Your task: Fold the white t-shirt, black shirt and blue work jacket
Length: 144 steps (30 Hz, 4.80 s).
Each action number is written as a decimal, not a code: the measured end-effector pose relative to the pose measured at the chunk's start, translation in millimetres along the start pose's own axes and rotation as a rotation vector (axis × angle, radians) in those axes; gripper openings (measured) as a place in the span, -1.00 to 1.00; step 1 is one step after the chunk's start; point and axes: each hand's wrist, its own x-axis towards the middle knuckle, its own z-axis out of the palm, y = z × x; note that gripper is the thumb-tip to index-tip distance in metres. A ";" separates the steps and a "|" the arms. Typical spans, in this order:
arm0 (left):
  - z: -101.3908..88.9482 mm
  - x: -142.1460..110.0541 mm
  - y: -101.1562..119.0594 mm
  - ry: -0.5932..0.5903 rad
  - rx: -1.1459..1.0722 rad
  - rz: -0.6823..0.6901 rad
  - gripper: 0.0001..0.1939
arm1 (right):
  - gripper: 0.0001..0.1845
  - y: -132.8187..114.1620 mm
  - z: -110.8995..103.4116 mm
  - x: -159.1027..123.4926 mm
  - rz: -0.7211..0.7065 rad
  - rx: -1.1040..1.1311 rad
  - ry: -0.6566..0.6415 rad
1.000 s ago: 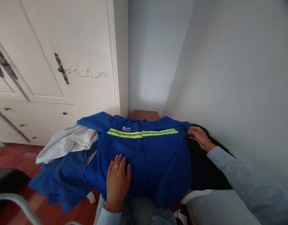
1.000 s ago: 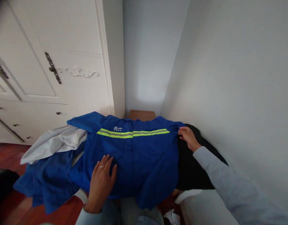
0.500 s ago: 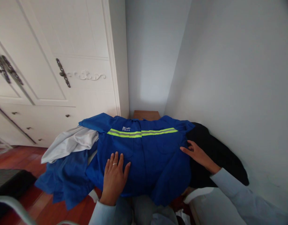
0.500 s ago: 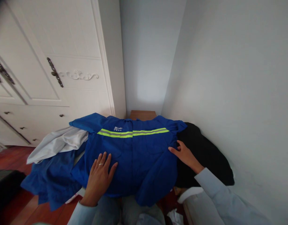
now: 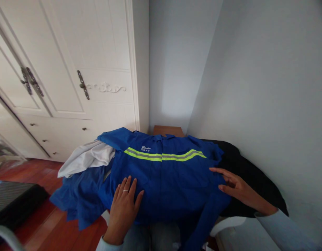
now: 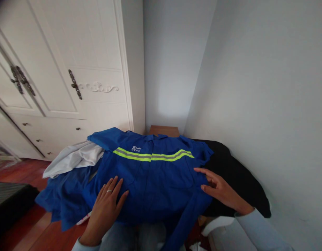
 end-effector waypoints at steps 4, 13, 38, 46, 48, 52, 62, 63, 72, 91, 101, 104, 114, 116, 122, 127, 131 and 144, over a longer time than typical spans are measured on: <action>-11.1 -7.5 -0.8 -0.032 -0.060 -0.003 -0.39 | -0.16 24.3 -5.5 -20.2 0.114 -0.165 -0.160; -33.6 41.1 25.7 0.089 -0.107 -0.094 -0.51 | -0.37 -35.1 -25.5 6.5 0.050 -0.371 -0.223; 12.9 51.6 61.3 0.005 -0.023 -0.058 -0.53 | -0.51 -25.1 52.8 331.1 -0.270 -1.130 -0.026; 12.4 49.9 61.0 -0.006 -0.011 -0.038 -0.52 | -0.31 -17.5 54.1 339.3 -0.241 -1.198 -0.069; 12.6 48.9 60.7 -0.011 -0.009 -0.036 -0.52 | -0.44 -19.6 54.8 342.2 -0.258 -1.209 -0.079; 13.9 47.2 60.7 -0.006 -0.025 -0.035 -0.52 | -0.63 -21.3 49.2 338.8 -0.269 -1.233 -0.034; 13.3 46.9 61.2 0.027 -0.023 -0.032 -0.52 | -0.53 8.8 27.4 305.6 -0.311 -1.202 -0.111; 13.4 46.9 61.2 0.024 -0.027 -0.034 -0.52 | -0.53 9.7 25.8 305.3 -0.309 -1.192 -0.108; 12.4 46.8 60.9 0.007 -0.046 -0.041 -0.52 | -0.42 14.1 49.2 325.5 -0.184 -1.051 -0.025; 5.2 47.6 63.1 -0.046 -0.020 -0.046 -0.52 | -0.11 27.6 77.4 310.4 -0.006 -0.994 -0.066; 5.9 42.2 63.2 -0.008 0.010 -0.034 -0.53 | -0.10 31.9 79.4 306.5 -0.015 -0.991 -0.040; 6.3 38.9 63.8 -0.003 0.025 -0.030 -0.53 | -0.11 33.7 80.4 304.8 -0.018 -0.987 -0.037; 0.5 18.8 66.9 0.029 0.074 0.001 -0.54 | -0.08 27.7 82.7 292.4 -0.038 -0.988 -0.091; -0.9 12.8 66.8 0.044 0.086 0.010 -0.53 | -0.08 24.0 82.1 288.6 -0.044 -0.998 -0.105; -8.2 14.2 66.1 0.019 0.063 -0.006 -0.54 | -0.22 5.2 74.6 291.6 -0.178 -1.050 -0.078; -9.1 47.8 65.3 -0.054 -0.007 -0.033 -0.53 | -0.28 -9.2 77.1 325.1 -0.272 -1.067 0.062; 4.1 68.4 61.5 -0.150 -0.062 -0.024 -0.48 | -0.28 -2.4 90.4 351.7 -0.163 -1.063 0.010; 13.7 72.2 55.8 -0.106 -0.124 -0.040 -0.47 | -0.28 19.2 98.0 363.3 -0.135 -1.015 0.030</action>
